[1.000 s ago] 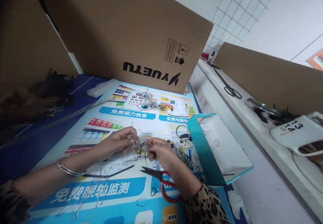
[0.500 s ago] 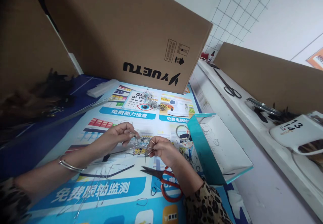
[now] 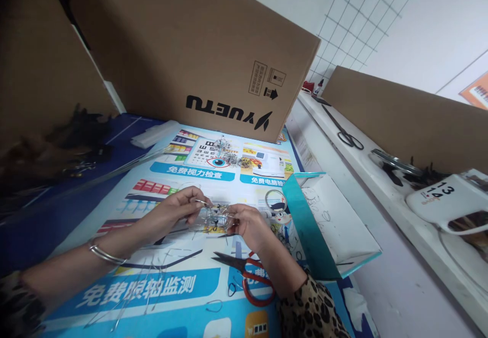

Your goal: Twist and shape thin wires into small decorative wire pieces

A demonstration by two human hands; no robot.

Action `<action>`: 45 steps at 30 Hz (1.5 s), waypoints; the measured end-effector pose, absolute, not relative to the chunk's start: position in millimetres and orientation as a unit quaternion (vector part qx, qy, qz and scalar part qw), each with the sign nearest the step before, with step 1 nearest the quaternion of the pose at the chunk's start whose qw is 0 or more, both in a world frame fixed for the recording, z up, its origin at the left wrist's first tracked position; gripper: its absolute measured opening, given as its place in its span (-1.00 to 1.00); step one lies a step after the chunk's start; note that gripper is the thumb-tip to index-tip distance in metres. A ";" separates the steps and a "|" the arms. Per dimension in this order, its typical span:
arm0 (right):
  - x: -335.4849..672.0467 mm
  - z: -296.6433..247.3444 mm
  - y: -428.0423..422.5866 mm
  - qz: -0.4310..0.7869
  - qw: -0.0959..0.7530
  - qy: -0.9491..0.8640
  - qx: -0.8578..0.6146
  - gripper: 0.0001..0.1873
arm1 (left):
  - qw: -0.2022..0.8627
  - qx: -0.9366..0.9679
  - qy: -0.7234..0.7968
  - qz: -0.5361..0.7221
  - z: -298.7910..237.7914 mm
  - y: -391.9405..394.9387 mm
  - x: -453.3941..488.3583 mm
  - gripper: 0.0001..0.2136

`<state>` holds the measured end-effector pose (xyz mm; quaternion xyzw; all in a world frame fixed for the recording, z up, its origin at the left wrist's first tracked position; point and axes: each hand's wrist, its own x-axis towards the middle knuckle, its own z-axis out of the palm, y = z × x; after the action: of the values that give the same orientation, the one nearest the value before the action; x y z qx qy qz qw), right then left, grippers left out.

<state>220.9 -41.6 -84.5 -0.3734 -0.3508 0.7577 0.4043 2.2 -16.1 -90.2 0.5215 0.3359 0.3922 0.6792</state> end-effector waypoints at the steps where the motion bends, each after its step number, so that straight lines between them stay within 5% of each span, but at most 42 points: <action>1: 219.9 -82.7 -42.4 0.759 0.402 -0.349 -0.374 -0.77 | 0.687 0.519 0.331 0.387 -88.5 -16.7 1.7 -0.86; 19: 218.6 -95.8 -49.1 0.793 0.407 -0.298 -0.341 -0.77 | 0.784 0.520 0.242 0.239 -86.5 -20.8 -5.9 -0.83; 26: 214.0 -92.8 -51.4 0.798 0.393 -0.297 -0.347 -0.88 | 0.794 0.479 0.255 0.274 -87.7 -19.0 -3.0 -0.80; 45: 214.5 -71.4 -52.1 0.746 0.383 -0.377 -0.393 -0.71 | 0.768 0.419 0.297 0.383 -91.8 -9.0 0.5 -0.89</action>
<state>214.5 -52.1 -71.4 -0.3932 -0.3774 0.7457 0.3833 0.5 -9.0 -91.8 0.4194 0.2967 0.3831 0.7677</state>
